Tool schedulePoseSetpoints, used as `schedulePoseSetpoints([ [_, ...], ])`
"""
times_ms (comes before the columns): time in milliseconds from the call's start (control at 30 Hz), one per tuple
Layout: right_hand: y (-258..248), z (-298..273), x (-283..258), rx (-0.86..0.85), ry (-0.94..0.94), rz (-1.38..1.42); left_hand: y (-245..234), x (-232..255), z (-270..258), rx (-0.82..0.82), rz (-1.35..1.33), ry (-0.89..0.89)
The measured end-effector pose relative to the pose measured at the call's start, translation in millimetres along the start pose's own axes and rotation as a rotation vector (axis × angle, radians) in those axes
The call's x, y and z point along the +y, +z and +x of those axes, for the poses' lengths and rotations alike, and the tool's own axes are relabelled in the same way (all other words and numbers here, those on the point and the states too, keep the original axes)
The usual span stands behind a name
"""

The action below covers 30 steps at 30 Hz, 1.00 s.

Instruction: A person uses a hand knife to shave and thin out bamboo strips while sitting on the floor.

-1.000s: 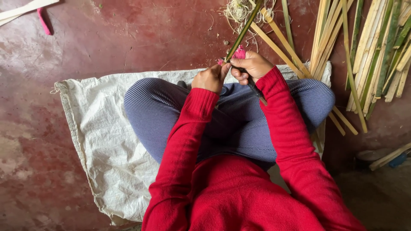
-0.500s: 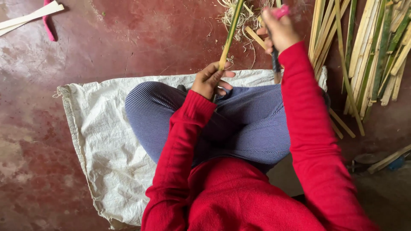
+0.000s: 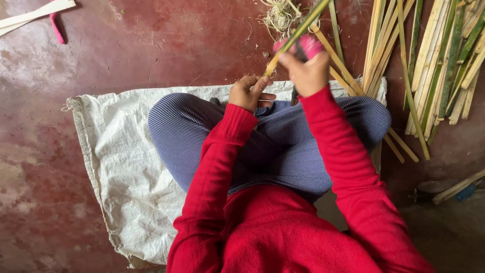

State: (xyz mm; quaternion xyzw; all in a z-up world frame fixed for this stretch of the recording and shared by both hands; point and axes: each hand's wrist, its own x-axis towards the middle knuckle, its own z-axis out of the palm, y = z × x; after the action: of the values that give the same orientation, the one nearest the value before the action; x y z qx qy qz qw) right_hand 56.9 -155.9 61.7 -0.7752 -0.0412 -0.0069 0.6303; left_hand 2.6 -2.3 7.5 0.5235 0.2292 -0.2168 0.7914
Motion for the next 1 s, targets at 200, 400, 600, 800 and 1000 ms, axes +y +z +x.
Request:
schedulePoseSetpoints([
  [200,-50,33,32,0.162,0.266,0.449,1,24,-39,-0.036,0.445,-0.092],
  [400,-41,24,17,0.241,0.125,0.376,4,12,-26,0.038,0.68,-0.088],
  [600,-34,22,3,0.218,-0.102,0.179,2,3,-19,0.089,0.645,0.039],
  [800,-38,5,-12,0.07,0.337,0.561,-9,51,-14,0.095,-0.081,0.763],
  [1000,-27,-26,-45,0.047,0.366,0.267,10,65,6,0.09,-0.391,1.072],
])
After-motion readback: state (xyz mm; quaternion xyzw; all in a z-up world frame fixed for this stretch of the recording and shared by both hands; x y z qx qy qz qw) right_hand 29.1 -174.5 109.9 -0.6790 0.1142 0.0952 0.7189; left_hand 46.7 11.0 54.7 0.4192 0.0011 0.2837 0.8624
